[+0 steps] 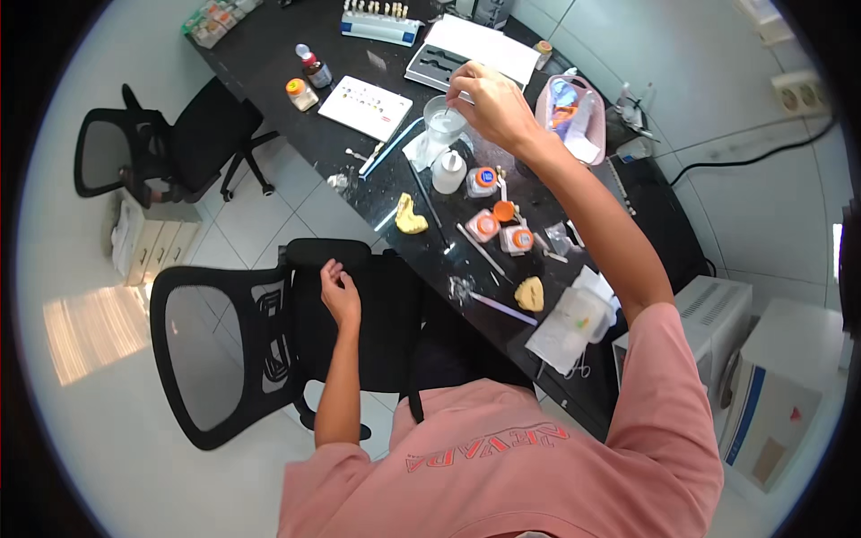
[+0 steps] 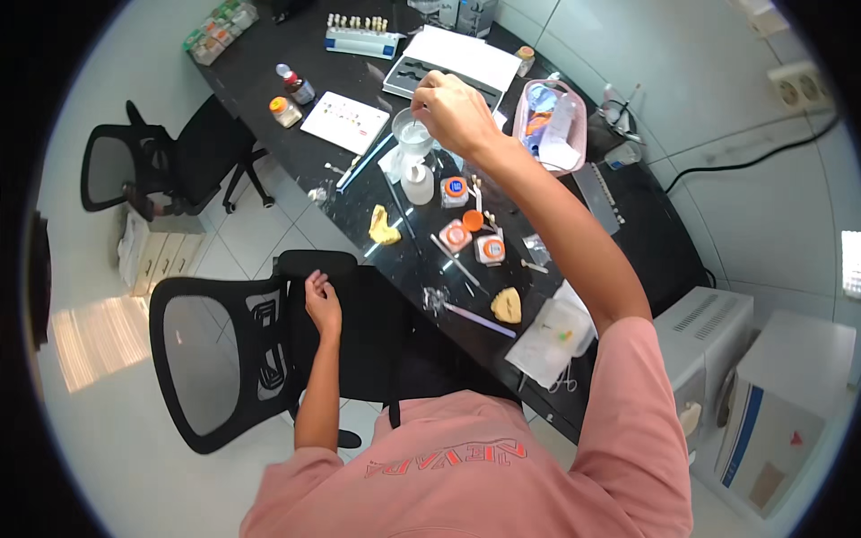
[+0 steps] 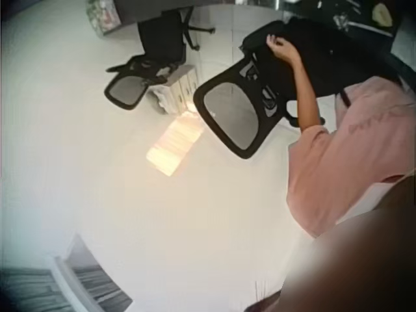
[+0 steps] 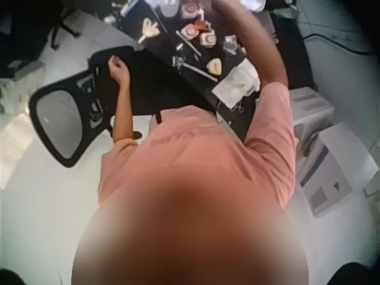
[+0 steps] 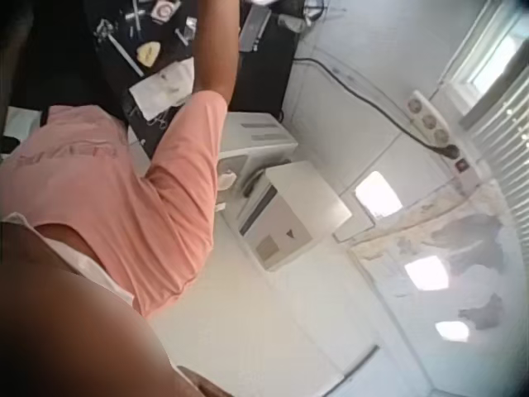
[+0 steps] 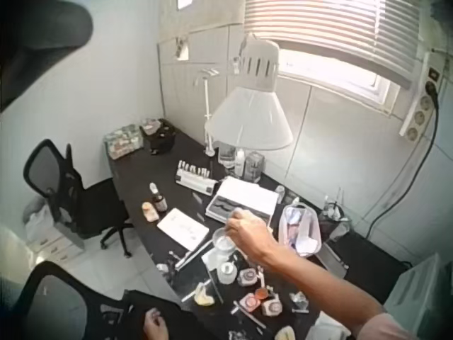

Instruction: Applying and sculpting dental composite material onto a tooth of a dental cast model.

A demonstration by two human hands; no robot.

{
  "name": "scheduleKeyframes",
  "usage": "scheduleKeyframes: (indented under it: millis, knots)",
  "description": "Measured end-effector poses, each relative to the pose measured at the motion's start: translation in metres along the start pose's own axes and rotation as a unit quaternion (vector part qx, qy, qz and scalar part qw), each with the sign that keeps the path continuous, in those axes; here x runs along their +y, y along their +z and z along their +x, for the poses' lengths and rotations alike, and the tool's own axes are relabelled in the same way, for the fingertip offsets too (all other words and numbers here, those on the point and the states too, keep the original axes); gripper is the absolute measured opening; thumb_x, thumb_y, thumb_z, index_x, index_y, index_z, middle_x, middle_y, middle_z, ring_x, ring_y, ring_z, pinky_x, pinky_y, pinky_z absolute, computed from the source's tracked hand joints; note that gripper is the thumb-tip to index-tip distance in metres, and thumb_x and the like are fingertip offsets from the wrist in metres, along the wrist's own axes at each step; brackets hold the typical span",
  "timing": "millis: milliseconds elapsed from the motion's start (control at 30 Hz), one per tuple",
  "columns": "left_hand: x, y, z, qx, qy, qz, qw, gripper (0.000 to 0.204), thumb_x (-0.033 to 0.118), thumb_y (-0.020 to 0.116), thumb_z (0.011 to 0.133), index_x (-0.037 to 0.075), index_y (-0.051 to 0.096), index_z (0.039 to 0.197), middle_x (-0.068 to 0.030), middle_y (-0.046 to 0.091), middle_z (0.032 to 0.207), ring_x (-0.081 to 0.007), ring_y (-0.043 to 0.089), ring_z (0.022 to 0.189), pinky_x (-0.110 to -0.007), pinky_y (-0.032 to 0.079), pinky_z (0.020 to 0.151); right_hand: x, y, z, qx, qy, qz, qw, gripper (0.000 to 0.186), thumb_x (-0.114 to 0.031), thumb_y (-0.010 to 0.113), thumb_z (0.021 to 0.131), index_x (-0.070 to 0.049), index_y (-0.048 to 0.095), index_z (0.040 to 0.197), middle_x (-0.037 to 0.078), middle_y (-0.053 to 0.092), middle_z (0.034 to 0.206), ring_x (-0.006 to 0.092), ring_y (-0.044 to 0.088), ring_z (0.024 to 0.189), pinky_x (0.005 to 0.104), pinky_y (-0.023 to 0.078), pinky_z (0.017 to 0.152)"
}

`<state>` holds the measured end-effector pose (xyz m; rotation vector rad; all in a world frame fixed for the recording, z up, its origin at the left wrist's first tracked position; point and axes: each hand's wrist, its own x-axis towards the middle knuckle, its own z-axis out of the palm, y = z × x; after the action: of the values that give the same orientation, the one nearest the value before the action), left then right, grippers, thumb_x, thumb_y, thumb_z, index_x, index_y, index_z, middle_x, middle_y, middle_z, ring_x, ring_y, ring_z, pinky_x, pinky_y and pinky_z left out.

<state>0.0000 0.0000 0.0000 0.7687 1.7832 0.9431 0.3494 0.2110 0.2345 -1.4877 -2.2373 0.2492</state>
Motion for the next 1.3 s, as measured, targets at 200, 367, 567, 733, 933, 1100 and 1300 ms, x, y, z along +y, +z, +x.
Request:
scheduleKeyframes:
  millis: [200, 367, 567, 733, 933, 1100, 1300]
  knots:
    - [0.022, 0.024, 0.095, 0.129, 0.344, 0.499, 0.785, 0.033, 0.013, 0.057, 0.088, 0.003, 0.056, 0.12, -0.0153, 0.059, 0.118, -0.0329, 0.045, 0.123, -0.058, 0.026, 0.108, 0.024, 0.026, 0.021, 0.013, -0.054, -0.049, 0.997, 0.007, -0.01, 0.068, 0.078, -0.004, 0.07, 0.081, 0.009, 0.062, 0.109, 0.0278, 0.056, 0.107, 0.0374, 0.051, 0.087]
    - [0.022, 0.012, 0.136, -0.021, 0.318, 0.578, 0.751, 0.029, 0.026, 0.054, 0.091, 0.002, 0.066, 0.1, -0.0174, 0.065, 0.104, -0.0338, 0.058, 0.106, -0.055, 0.038, 0.1, 0.02, 0.034, 0.018, -0.026, -0.028, -0.064, 0.997, 0.011, -0.013, 0.068, 0.079, -0.003, 0.072, 0.082, 0.009, 0.062, 0.11, 0.0265, 0.056, 0.108, 0.0377, 0.052, 0.087]
    - [0.023, -0.001, 0.181, -0.206, 0.398, 0.526, 0.723, 0.029, 0.026, 0.057, 0.087, 0.001, 0.065, 0.073, -0.0195, 0.065, 0.071, -0.0372, 0.064, 0.068, -0.046, 0.051, 0.062, 0.007, 0.022, 0.013, 0.027, -0.042, -0.072, 0.996, 0.011, -0.013, 0.069, 0.08, -0.002, 0.071, 0.081, 0.008, 0.064, 0.104, 0.0258, 0.058, 0.105, 0.0364, 0.052, 0.086]
    - [0.022, -0.004, 0.181, -0.183, 0.378, 0.495, 0.761, 0.028, 0.026, 0.056, 0.088, 0.002, 0.07, 0.084, -0.0196, 0.068, 0.077, -0.0386, 0.064, 0.072, -0.047, 0.051, 0.065, -0.02, -0.034, -0.035, 0.13, -0.018, -0.039, 0.991, 0.008, -0.009, 0.071, 0.079, -0.004, 0.065, 0.083, 0.006, 0.067, 0.095, 0.0261, 0.065, 0.084, 0.0355, 0.052, 0.074]
    - [0.02, -0.006, 0.196, -0.198, 0.367, 0.494, 0.763, 0.025, 0.025, 0.054, 0.089, 0.004, 0.069, 0.088, -0.0168, 0.065, 0.067, -0.037, 0.064, 0.065, -0.046, 0.05, 0.062, -0.103, -0.076, -0.163, 0.092, 0.161, -0.121, 0.975, 0.013, 0.011, 0.067, 0.073, 0.004, 0.062, 0.083, 0.017, 0.066, 0.093, 0.0239, 0.065, 0.084, 0.0299, 0.049, 0.075]
    - [0.009, -0.02, 0.222, -0.196, 0.379, 0.49, 0.76, 0.027, 0.026, 0.049, 0.093, 0.005, 0.067, 0.095, -0.0171, 0.065, 0.067, -0.037, 0.065, 0.065, -0.047, 0.049, 0.061, -0.198, -0.036, -0.272, 0.044, 0.32, 0.012, 0.946, 0.01, -0.009, 0.067, 0.067, -0.001, 0.062, 0.071, 0.018, 0.065, 0.087, 0.0266, 0.064, 0.079, 0.0347, 0.05, 0.073]
    - [0.023, -0.02, 0.208, -0.32, 0.422, 0.403, 0.746, 0.028, 0.016, 0.052, 0.091, 0.004, 0.06, 0.114, -0.0164, 0.069, 0.091, -0.034, 0.066, 0.081, -0.044, 0.05, 0.072, -0.236, 0.175, -0.34, 0.121, 0.383, -0.16, 0.902, 0.003, 0.001, 0.065, 0.081, -0.001, 0.064, 0.084, 0.008, 0.066, 0.088, 0.0198, 0.064, 0.08, 0.0302, 0.051, 0.059]
